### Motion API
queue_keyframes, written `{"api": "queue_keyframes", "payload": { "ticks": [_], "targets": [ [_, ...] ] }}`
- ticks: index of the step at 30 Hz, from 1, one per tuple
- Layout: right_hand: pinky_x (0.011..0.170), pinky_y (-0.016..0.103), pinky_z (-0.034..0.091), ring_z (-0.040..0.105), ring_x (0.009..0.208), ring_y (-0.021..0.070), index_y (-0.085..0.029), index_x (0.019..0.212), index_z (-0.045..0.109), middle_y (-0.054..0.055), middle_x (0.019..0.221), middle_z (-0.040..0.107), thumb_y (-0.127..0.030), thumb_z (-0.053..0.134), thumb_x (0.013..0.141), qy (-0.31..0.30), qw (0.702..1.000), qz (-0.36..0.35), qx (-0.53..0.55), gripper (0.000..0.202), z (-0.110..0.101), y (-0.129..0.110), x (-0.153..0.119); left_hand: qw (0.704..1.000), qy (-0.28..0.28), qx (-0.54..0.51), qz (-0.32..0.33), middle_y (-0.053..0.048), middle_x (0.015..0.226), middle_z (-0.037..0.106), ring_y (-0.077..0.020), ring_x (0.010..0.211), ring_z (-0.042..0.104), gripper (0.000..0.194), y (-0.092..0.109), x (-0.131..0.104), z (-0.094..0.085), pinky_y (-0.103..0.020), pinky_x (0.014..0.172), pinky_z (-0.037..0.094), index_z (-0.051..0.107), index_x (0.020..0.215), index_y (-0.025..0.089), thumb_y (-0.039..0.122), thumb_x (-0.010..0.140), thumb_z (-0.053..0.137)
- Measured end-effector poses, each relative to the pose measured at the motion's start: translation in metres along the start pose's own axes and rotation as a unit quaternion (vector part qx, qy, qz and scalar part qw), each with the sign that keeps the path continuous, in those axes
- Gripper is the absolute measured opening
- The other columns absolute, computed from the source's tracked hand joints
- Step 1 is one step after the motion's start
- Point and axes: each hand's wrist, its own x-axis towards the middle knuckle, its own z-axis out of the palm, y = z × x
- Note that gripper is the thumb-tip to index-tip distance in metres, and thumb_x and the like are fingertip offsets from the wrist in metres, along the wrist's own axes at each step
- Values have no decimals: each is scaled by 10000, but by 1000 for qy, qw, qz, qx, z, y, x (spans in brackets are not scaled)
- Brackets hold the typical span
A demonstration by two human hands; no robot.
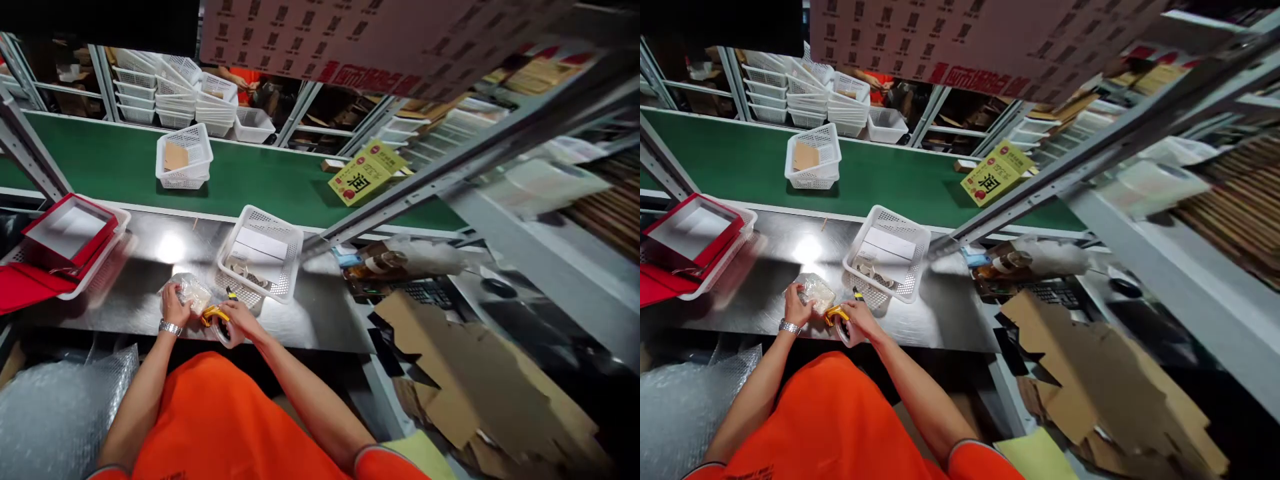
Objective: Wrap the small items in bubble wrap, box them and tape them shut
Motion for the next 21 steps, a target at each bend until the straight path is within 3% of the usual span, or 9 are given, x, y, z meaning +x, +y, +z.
{"api": "queue_keyframes", "payload": {
  "ticks": [3, 7, 10, 13, 15, 17, 19, 21],
  "targets": [
    [754, 390, 673, 822, 813, 314, -240, 832, 816, 97, 842, 867, -503, 742, 869, 27, 998, 44, 44, 275, -12, 15, -3, 1000, -31, -4, 1, -86, 1243, 771, -360, 1263, 768, 647, -2, 8, -14, -615, 1254, 582, 709, 1304, 240, 142, 708, 941],
    [865, 429, 708, 868, 946, 356, -239, 1015, 901, 132, 1040, 927, -522, 677, 916, 104, 993, 49, 19, 374, -76, 70, -50, 997, -62, -2, -35, -88, 1237, 757, -357, 1258, 780, 758, 0, 35, -38, -623, 1251, 601, 718, 1455, 231, 246, 753, 1004],
    [975, 468, 704, 893, 1043, 390, -203, 1376, 894, 165, 1125, 933, -503, 625, 1019, 207, 963, 96, -140, 538, -117, 110, -65, 992, -70, 38, -101, -179, 1391, 744, -439, 1452, 720, 856, 10, 61, -46, -633, 1295, 582, 740, 1472, 199, 408, 724, 1100],
    [1020, 541, 688, 893, 1067, 430, -103, 1726, 679, 236, 1160, 918, -430, 588, 1095, 237, 918, 147, -282, 716, -132, 139, -51, 969, -166, 27, -180, -198, 1404, 817, -459, 1480, 730, 744, 25, 83, -42, -583, 1275, 602, 798, 1345, 196, 415, 712, 1125],
    [1058, 585, 682, 881, 1117, 451, -66, 1757, 630, 274, 1224, 900, -376, 598, 1081, 234, 913, 135, -306, 744, -131, 155, -40, 956, -215, 1, -201, -158, 1300, 879, -410, 1334, 812, 609, 31, 90, -39, -510, 1178, 657, 819, 1242, 205, 386, 738, 1109],
    [1167, 641, 647, 833, 1282, 477, -77, 1670, 700, 309, 1346, 858, -373, 618, 1052, 279, 910, 93, -292, 690, -119, 167, -35, 955, -227, -4, -189, -131, 1223, 903, -372, 1204, 853, 555, 32, 88, -37, -481, 1111, 682, 818, 1177, 209, 371, 730, 1105],
    [1264, 684, 593, 755, 1433, 486, -128, 1533, 776, 319, 1450, 807, -457, 627, 1060, 327, 918, 47, -220, 595, -92, 169, -33, 964, -222, 3, -144, -134, 1255, 903, -371, 1199, 858, 598, 27, 77, -37, -520, 1143, 678, 812, 1212, 208, 357, 709, 1101],
    [1234, 682, 627, 765, 1401, 463, -193, 1374, 814, 286, 1417, 817, -612, 622, 1081, 271, 959, 44, -65, 546, -50, 155, -28, 977, -199, 9, -77, -175, 1395, 873, -417, 1327, 825, 751, 20, 56, -35, -611, 1249, 631, 798, 1336, 198, 340, 666, 1105]
  ]
}}
